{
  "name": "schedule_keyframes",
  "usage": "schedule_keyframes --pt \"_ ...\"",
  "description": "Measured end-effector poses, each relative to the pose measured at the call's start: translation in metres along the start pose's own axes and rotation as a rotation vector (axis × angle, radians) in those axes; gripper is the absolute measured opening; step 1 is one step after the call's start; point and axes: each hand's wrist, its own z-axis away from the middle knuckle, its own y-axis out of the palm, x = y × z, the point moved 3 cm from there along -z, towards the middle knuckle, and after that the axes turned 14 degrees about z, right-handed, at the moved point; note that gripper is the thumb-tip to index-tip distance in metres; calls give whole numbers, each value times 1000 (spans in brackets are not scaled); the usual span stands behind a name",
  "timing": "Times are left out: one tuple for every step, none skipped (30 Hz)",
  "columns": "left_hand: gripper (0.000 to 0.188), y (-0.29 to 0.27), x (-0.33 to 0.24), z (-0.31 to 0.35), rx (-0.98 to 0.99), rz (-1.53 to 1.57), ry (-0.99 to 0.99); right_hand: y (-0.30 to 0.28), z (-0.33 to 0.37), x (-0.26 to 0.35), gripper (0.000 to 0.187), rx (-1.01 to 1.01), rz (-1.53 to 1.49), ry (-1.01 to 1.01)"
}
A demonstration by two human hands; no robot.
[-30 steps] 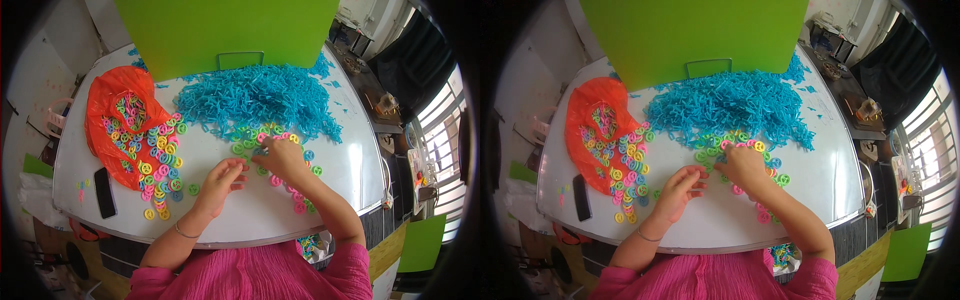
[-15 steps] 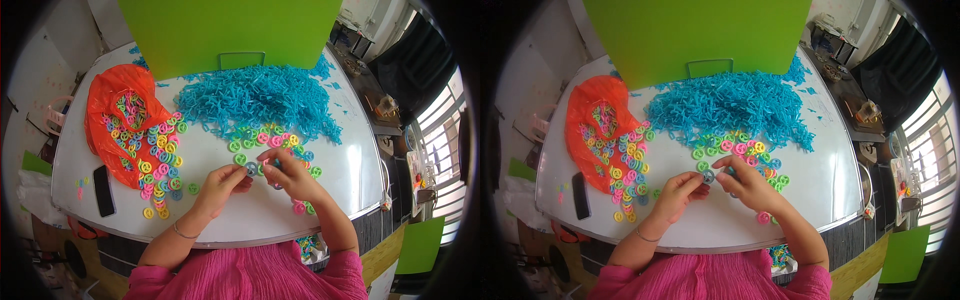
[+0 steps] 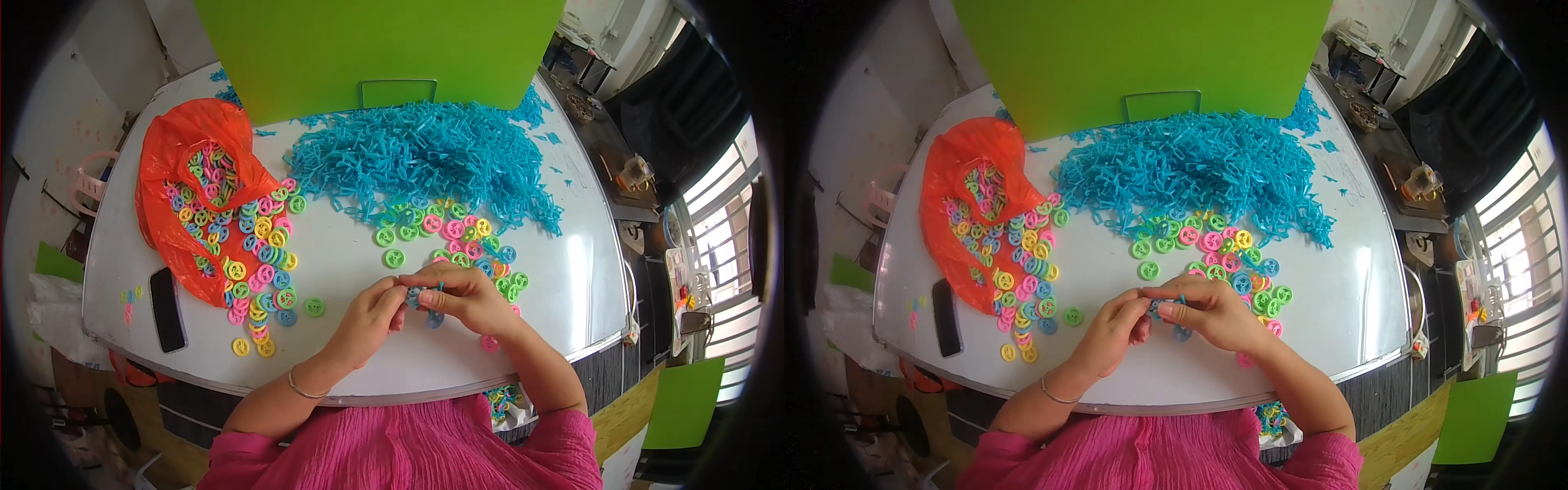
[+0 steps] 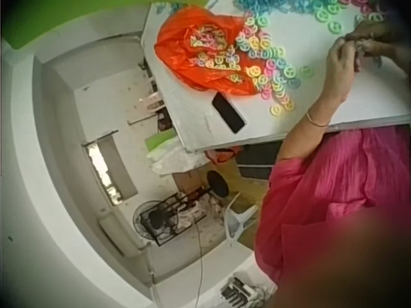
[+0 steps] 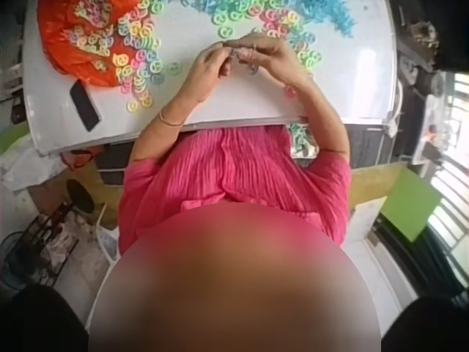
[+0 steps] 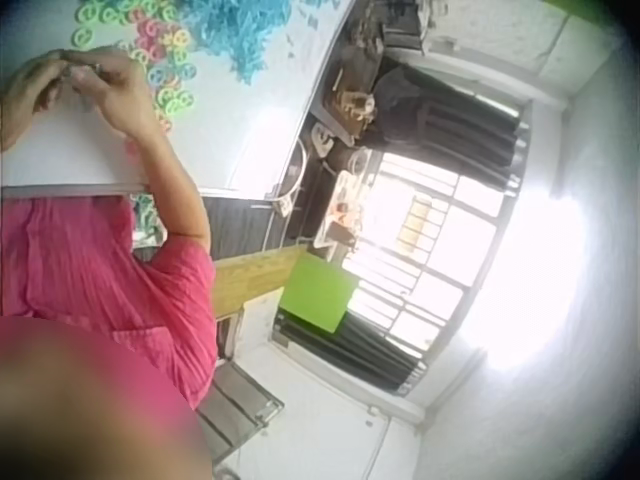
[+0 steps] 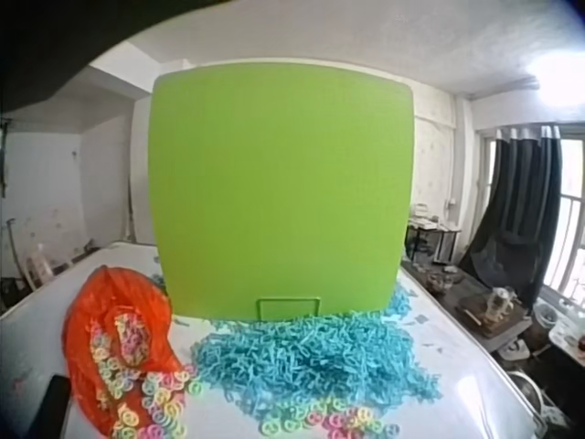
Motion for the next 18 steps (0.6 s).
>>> schedule_keyframes --pt "23 2 0 1 -25 -35 34 2 -1 -1 26 -38 -70 62" --pt "23 3 1 2 -50 -70 69 3 -1 -2 24 -76 -141 124" --pt "23 5 2 3 -50 -69 69 3 -1 -3 24 -75 -141 125" --pt "23 6 3 3 -79 -40 69 3 -1 -3 23 -83 -101 105" --pt "23 6 4 4 -109 -11 69 3 -2 -3 22 -89 -62 85" --pt "23 6 4 4 -110 -10 70 6 -2 -5 22 -87 -62 84" --pt "23 6 4 4 -113 -40 92 11 -2 -8 24 -147 -143 105" --pt "23 5 4 4 -116 -70 113 14 -1 -10 25 -206 -225 125" --pt "23 6 6 4 -115 -69 112 16 0 -10 25 -207 -224 127" --pt "21 6 9 4 -109 -40 104 17 1 -12 25 -245 -183 143" --pt "19 6 10 4 -102 -11 94 16 2 -12 25 -283 -142 160" --pt "19 7 9 4 -102 -10 94 15 2 -12 25 -283 -141 161" --pt "20 6 10 4 -122 89 28 13 2 -11 25 -238 -70 184" --pt "21 5 12 4 -141 188 -38 11 1 -11 25 -193 1 207" --pt "21 4 11 4 -142 188 -37 6 2 -11 25 -191 1 206" --pt "22 4 10 4 -118 176 -2 1 1 -9 25 -173 116 105" --pt "22 3 9 5 -94 163 33 -2 0 -7 26 -153 231 2" --pt "22 2 6 6 -97 164 33 -3 -3 -3 26 -150 230 2"
